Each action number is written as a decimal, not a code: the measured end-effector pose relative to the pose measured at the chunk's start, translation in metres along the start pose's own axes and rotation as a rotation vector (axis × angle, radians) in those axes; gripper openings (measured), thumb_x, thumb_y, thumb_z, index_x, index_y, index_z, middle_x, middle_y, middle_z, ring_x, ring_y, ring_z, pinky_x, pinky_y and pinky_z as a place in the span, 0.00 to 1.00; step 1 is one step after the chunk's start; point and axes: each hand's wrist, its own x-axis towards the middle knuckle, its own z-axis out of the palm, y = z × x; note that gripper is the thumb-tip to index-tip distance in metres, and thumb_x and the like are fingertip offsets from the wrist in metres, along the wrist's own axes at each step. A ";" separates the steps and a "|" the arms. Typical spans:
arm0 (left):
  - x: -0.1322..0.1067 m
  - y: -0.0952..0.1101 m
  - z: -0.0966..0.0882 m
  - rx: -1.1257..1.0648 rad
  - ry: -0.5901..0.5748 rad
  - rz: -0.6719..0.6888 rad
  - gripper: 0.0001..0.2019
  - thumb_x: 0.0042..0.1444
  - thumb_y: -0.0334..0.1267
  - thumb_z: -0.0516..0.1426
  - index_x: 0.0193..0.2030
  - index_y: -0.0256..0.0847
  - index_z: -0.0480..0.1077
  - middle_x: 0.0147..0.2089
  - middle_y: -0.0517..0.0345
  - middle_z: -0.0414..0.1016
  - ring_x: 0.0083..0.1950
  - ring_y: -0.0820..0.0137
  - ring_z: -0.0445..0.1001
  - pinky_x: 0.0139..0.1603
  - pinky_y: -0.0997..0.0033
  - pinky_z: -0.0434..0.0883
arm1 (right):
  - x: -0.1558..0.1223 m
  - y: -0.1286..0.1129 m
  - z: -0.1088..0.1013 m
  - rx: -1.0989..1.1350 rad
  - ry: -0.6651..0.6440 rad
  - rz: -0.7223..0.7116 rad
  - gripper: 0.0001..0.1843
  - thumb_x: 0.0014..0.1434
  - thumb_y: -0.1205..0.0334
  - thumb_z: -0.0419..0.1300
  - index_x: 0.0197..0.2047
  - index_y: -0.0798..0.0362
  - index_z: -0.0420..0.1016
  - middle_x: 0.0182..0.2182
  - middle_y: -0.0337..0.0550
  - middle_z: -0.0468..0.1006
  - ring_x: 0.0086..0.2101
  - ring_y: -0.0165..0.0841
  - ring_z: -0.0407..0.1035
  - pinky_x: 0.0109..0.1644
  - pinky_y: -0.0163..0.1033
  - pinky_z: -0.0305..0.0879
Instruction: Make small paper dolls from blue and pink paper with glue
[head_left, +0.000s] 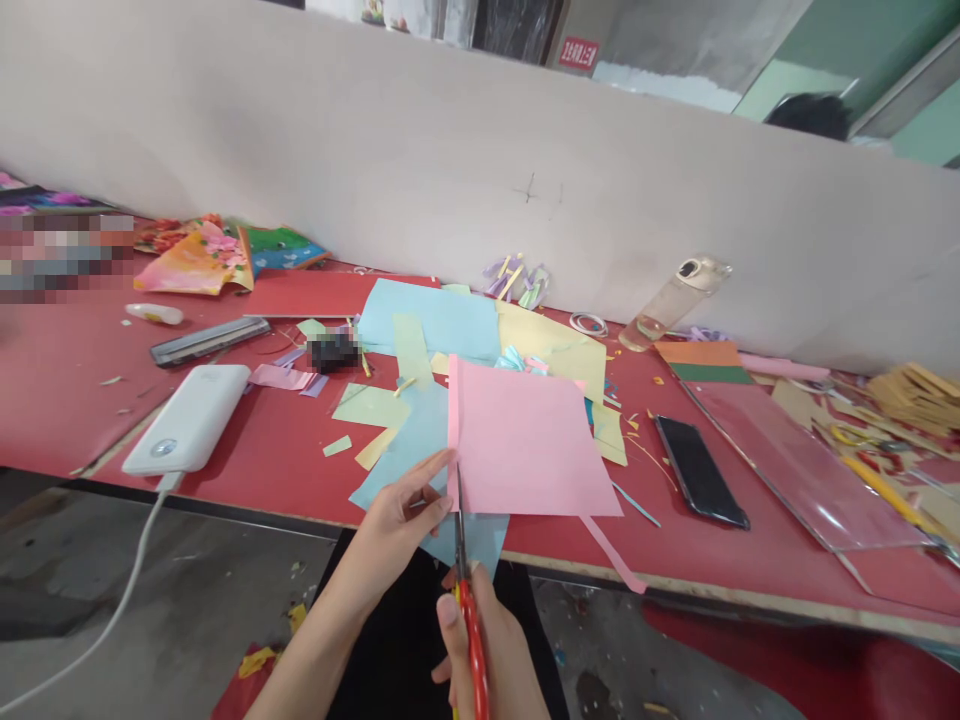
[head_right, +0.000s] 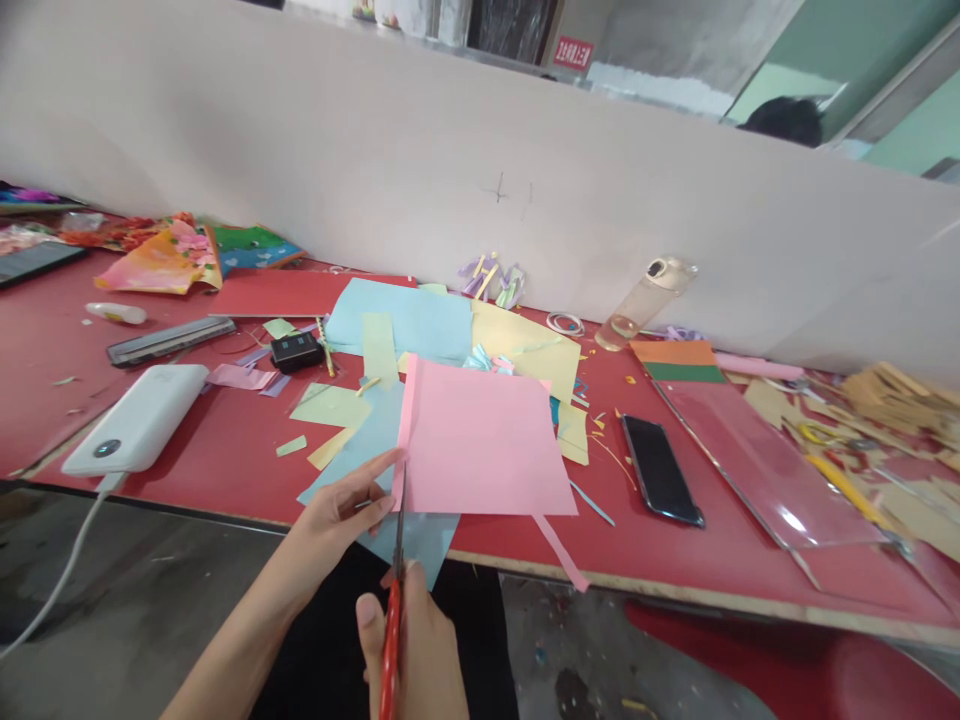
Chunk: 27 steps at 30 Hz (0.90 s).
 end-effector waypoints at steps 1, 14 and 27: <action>0.000 0.000 0.000 0.000 0.000 0.002 0.28 0.59 0.42 0.60 0.67 0.40 0.68 0.35 0.58 0.71 0.30 0.73 0.62 0.35 0.70 0.67 | 0.000 0.000 -0.001 0.010 -0.007 -0.003 0.36 0.66 0.30 0.37 0.41 0.50 0.72 0.21 0.41 0.73 0.16 0.32 0.71 0.21 0.30 0.67; -0.002 -0.003 -0.001 -0.010 -0.007 -0.005 0.28 0.59 0.40 0.60 0.67 0.43 0.68 0.38 0.56 0.74 0.30 0.73 0.64 0.36 0.70 0.69 | 0.002 -0.004 -0.004 0.100 -0.059 0.062 0.37 0.63 0.27 0.37 0.40 0.51 0.68 0.26 0.43 0.75 0.18 0.30 0.72 0.16 0.27 0.65; -0.001 -0.008 -0.002 -0.009 -0.031 -0.009 0.28 0.60 0.40 0.60 0.68 0.44 0.67 0.42 0.54 0.76 0.31 0.73 0.65 0.37 0.70 0.70 | 0.001 -0.007 -0.005 0.134 -0.027 0.046 0.34 0.65 0.29 0.39 0.39 0.50 0.70 0.23 0.41 0.73 0.16 0.30 0.70 0.16 0.28 0.64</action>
